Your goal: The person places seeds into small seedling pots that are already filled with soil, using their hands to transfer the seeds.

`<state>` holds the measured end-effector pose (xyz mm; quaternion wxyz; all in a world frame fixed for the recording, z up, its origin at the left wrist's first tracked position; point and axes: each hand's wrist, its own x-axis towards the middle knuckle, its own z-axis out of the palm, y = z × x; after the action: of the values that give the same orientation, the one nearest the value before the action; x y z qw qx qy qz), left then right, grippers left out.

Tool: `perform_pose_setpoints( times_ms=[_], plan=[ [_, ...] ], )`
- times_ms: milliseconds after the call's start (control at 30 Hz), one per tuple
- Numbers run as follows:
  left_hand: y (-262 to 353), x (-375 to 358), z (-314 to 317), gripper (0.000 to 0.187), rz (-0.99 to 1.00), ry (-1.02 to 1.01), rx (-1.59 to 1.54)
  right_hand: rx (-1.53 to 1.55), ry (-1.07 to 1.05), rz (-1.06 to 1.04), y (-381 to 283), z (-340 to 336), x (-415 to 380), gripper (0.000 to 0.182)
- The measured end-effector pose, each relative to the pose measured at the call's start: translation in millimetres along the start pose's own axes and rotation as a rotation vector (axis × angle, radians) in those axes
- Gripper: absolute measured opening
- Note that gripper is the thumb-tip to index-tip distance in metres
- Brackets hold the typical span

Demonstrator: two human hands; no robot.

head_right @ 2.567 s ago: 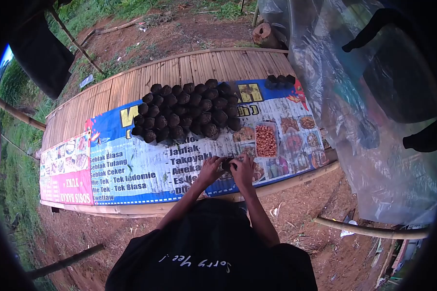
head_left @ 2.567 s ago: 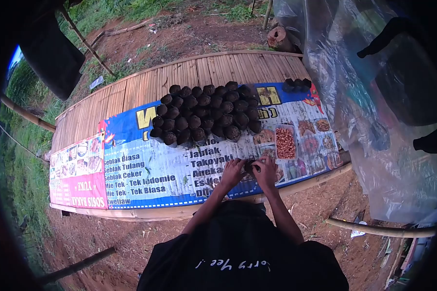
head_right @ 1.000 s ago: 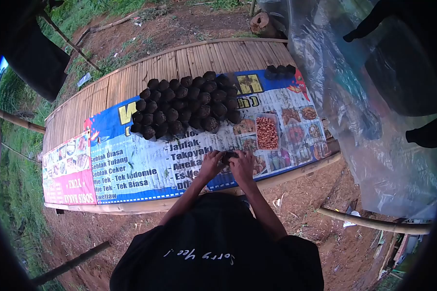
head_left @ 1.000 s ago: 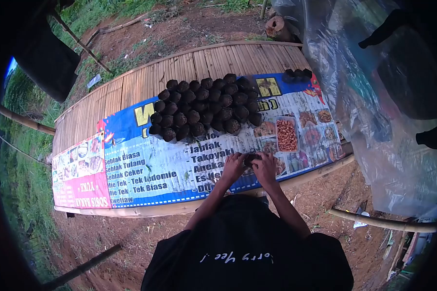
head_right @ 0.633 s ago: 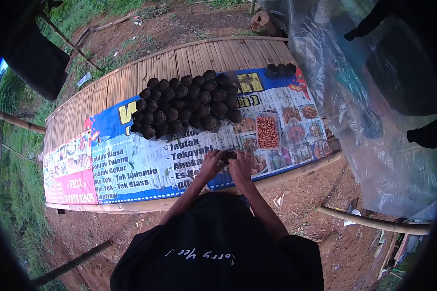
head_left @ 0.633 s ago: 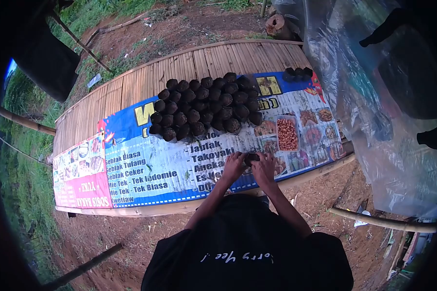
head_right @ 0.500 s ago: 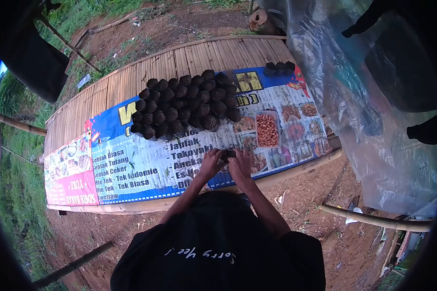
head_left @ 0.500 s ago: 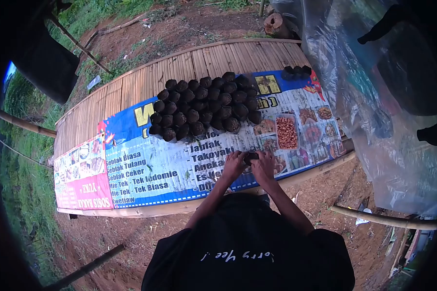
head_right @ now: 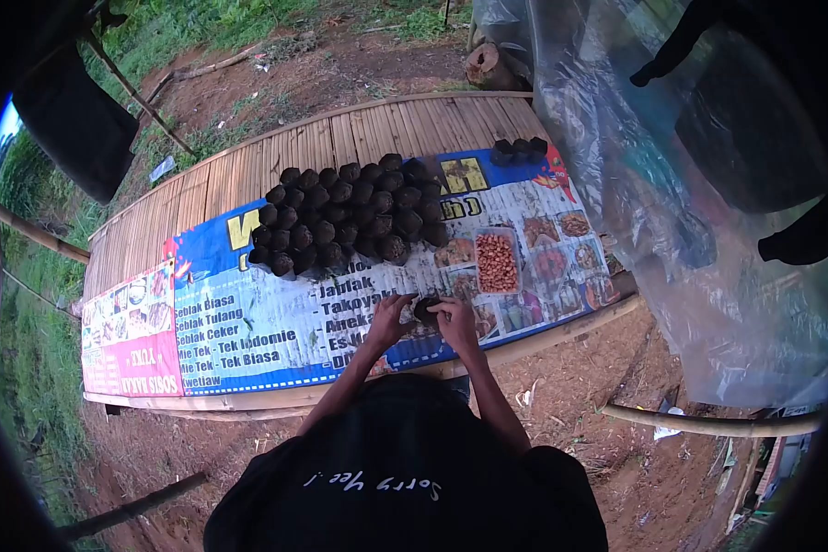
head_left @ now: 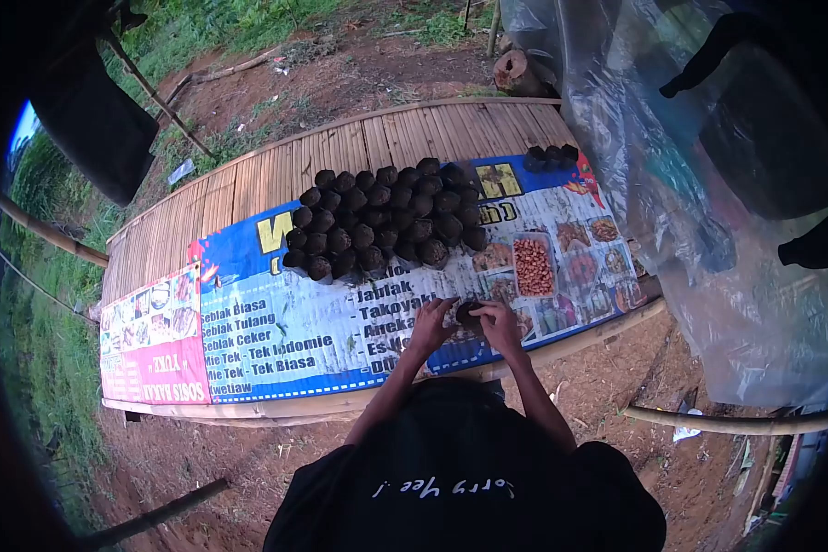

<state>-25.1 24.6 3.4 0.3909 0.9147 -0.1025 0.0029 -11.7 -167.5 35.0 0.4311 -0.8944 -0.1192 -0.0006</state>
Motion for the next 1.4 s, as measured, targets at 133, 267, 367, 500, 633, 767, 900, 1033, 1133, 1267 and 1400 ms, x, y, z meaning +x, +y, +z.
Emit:
perform_pose_setpoints(
  times_ms=[133,267,367,500,633,767,900,1033,1133,1267,1400],
  plan=[
    [0,1,-2,0.071,0.013,0.04,-0.117,0.118,0.126,0.097,-10,-2,-1,0.018],
    [-4,3,-7,0.07,-0.031,-0.002,-0.238,0.183,0.163,0.132,-7,1,-1,0.017],
    [-13,2,-5,0.069,-0.036,0.002,-0.23,0.157,0.15,0.152,-2,4,-3,0.019],
    [-11,1,-8,0.067,-0.084,-0.017,-0.221,-0.016,0.159,0.073,-6,5,-4,0.02],
    [-8,2,-12,0.066,-0.037,0.019,-0.182,-0.088,0.136,0.052,-19,-1,-1,0.023],
    [5,4,-19,0.049,-0.015,0.054,-0.201,0.053,0.206,0.103,-10,8,1,0.028],
    [15,8,-18,0.033,-0.17,0.084,-0.237,-0.152,0.2,0.198,1,12,-8,0.031],
    [22,9,-13,0.032,-0.179,0.081,-0.043,-0.264,0.068,0.24,4,13,-13,0.03],
    [24,10,-12,0.03,-0.152,0.06,-0.026,-0.298,0.085,0.215,3,16,-13,0.026],
    [25,12,-11,0.02,-0.028,0.068,0.087,-0.312,0.074,0.166,11,22,-8,0.023],
    [28,8,-20,0.014,0.065,0.148,0.089,-0.199,0.104,0.118,-10,9,-7,0.021]
  ],
)
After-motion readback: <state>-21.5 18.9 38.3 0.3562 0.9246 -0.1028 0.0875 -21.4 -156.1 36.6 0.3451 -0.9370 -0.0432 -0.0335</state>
